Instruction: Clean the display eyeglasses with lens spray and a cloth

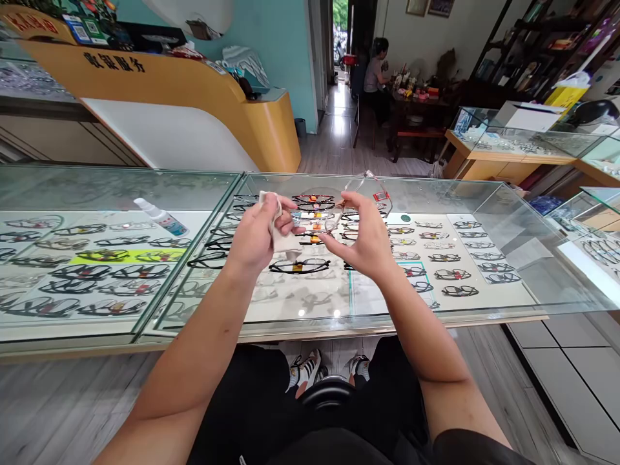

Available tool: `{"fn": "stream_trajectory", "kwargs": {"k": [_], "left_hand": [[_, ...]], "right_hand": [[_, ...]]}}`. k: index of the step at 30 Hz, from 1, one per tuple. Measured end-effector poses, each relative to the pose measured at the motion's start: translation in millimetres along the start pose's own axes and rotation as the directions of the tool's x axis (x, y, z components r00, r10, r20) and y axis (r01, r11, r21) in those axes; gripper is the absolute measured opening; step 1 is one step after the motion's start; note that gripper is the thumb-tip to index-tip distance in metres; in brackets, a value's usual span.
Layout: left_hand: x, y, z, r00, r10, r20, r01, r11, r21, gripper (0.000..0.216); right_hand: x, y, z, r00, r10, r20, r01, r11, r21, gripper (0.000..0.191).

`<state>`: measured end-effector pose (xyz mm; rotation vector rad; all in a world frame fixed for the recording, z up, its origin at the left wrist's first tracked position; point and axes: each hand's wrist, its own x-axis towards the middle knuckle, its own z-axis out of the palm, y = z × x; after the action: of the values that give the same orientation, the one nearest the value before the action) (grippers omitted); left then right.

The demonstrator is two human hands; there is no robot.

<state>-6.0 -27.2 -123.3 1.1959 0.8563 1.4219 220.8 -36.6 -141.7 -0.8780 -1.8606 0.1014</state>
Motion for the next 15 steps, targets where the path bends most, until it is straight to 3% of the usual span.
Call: {"fn": "stream_trajectory", "kwargs": {"k": [4,7,10,13,14,15], "left_hand": [[-0.3,-1.3,-2.8,0.995,0.077,0.059,-0.082,0.993,0.083,0.077],[-1.6,-5.7,-2.8,0.982,0.173,0.076,-0.184,0.966,0.179,0.077],[-3.6,-9.4,-2.0,0.965,0.251,0.072,-0.261,0.923,0.283,0.063],[-6.8,-11.3,-0.6,0.951,0.304,0.061,-0.306,0.886,0.348,0.034],[-8.0,-11.6,0.1,0.948,0.31,0.063,-0.311,0.877,0.367,0.037],[-9.2,-11.7,0.9,0.948,0.311,0.065,-0.311,0.868,0.386,0.054]], "right_hand": [[3.8,1.7,-14.6,1.0,0.002,0.031,-0.008,0.978,0.209,0.058],[5.4,2.5,-18.8,0.998,0.019,0.062,-0.041,0.923,0.383,0.061],[5.9,-1.3,-19.1,0.992,0.072,0.099,-0.11,0.874,0.472,0.061],[5.2,-5.4,-18.7,0.984,0.1,0.147,-0.164,0.83,0.533,0.055],[4.7,-6.0,-18.7,0.98,0.097,0.172,-0.178,0.813,0.555,0.054],[4.2,-6.0,-18.7,0.975,0.088,0.202,-0.191,0.796,0.574,0.055]]}}
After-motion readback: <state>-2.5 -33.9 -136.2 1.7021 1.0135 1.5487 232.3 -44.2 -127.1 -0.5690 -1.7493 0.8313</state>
